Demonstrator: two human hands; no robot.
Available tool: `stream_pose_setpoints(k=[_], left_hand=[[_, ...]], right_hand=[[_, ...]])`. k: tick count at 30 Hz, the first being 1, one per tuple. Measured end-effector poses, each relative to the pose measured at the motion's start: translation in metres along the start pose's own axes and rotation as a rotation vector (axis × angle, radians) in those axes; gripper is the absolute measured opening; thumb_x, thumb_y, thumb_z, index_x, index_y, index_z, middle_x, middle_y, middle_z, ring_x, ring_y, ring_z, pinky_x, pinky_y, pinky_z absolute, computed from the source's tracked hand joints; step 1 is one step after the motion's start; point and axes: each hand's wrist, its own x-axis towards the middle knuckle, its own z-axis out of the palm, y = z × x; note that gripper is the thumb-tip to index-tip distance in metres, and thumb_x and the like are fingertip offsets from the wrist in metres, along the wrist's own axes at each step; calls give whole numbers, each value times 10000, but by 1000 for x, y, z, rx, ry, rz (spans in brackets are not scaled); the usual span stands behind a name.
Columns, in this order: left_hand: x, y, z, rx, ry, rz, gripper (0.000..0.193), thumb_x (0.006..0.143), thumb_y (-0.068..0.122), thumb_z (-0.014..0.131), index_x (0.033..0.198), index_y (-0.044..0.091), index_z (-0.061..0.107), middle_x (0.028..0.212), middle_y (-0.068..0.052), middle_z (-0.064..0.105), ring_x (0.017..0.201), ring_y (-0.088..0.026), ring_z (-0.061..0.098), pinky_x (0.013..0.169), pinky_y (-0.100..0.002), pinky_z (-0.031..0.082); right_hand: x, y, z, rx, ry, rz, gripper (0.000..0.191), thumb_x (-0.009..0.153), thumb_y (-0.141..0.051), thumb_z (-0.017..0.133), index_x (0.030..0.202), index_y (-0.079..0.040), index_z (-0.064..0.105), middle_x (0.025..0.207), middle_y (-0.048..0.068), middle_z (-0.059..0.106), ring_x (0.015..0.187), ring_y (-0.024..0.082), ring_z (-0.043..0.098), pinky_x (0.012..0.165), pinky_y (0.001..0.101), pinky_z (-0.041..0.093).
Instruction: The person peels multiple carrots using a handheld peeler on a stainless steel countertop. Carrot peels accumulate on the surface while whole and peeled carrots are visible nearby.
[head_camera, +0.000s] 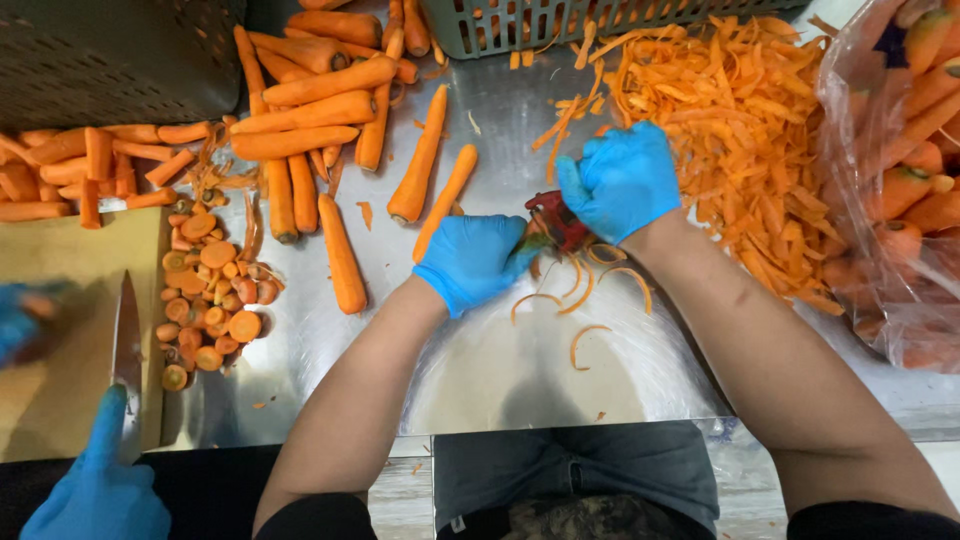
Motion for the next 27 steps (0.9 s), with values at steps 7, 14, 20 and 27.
stream_pose_setpoints(k=[7, 14, 20, 27], left_hand=[[-5, -10, -9, -2, 9, 21, 404, 971, 461, 529, 880, 101, 686, 854, -166, 719, 766, -422, 668, 662, -545, 514], [-9, -2, -14, 56, 71, 42, 387, 931, 474, 595, 820, 115, 687, 794, -145, 713, 711, -390, 676, 617, -520, 516], [-9, 1, -11, 118, 69, 109, 365, 874, 478, 640, 824, 119, 681, 768, -135, 707, 693, -365, 683, 592, -509, 519], [-10, -6, -10, 206, 179, 180, 316, 896, 429, 691, 811, 126, 660, 739, -95, 674, 674, -330, 673, 576, -485, 507]], right_hand=[[-18, 110, 18, -425, -324, 421, 535, 1060, -369, 498, 684, -50, 704, 720, 189, 702, 659, 372, 661, 601, 481, 488], [-20, 72, -10, -341, -110, 424, 522, 1105, -352, 520, 687, -85, 681, 727, 161, 675, 679, 385, 631, 699, 492, 457], [11, -8, -13, -6, -142, 96, 464, 1002, -355, 527, 640, -97, 661, 721, 138, 689, 710, 359, 661, 680, 491, 474], [-12, 104, 7, -437, -340, 544, 627, 1133, -414, 415, 724, -59, 732, 761, 178, 711, 713, 397, 669, 667, 516, 480]])
